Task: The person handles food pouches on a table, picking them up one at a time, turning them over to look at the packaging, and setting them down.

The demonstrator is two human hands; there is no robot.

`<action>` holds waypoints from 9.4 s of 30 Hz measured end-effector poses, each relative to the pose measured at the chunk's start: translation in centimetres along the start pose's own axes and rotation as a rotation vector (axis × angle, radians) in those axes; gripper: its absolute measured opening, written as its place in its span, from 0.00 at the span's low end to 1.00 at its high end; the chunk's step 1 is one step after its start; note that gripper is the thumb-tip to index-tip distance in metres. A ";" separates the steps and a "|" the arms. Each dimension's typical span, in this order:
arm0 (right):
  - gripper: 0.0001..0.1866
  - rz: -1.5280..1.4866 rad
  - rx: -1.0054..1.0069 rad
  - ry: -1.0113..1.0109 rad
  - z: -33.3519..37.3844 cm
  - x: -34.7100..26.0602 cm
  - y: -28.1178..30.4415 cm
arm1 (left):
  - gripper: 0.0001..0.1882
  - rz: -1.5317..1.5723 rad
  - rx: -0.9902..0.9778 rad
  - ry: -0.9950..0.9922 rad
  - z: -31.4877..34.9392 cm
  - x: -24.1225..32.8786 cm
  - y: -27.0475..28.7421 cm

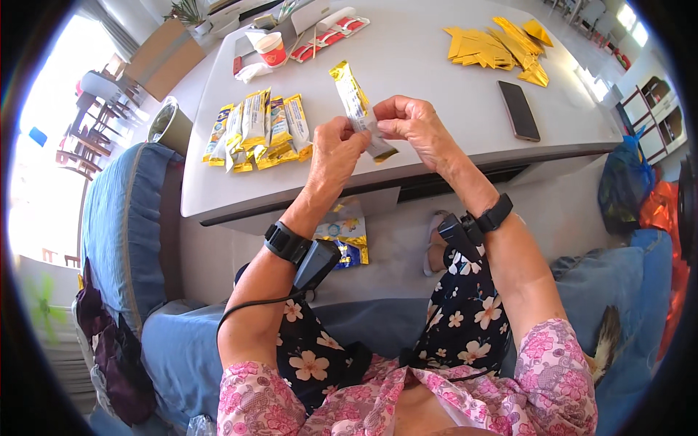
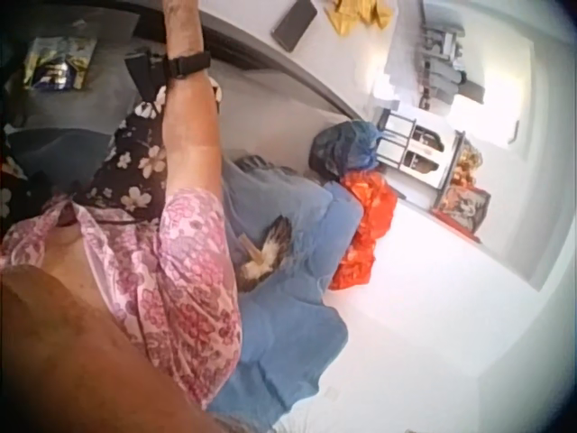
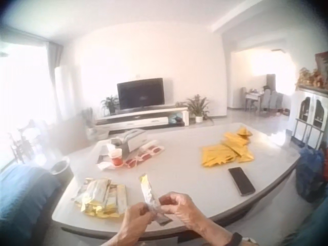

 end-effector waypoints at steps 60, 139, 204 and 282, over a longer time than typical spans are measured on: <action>0.17 -0.699 0.271 0.051 -1.1 2.0 0.4 | 0.18 -0.190 0.106 -0.063 1.4 0.3 -1.4; 0.14 -0.133 0.106 0.308 0.1 -4.8 -1.0 | 0.14 -0.032 -0.112 -0.087 4.1 2.1 -2.7; 0.21 -0.388 -0.090 0.201 -0.1 -4.5 -3.0 | 0.09 -0.206 -0.149 -0.165 3.6 2.7 -1.3; 0.25 0.234 0.003 0.055 -0.9 1.2 0.1 | 0.14 -0.557 0.751 -0.178 2.9 4.1 13.9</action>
Point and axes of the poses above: each hand's wrist, its own z-axis away from the middle knuckle, its own y-axis out of the back of the hand, x = y × z, the point moved 10 cm from there along -z, towards the middle knuckle, and after that the axes turned 12 degrees about y, right-handed, at the moved point
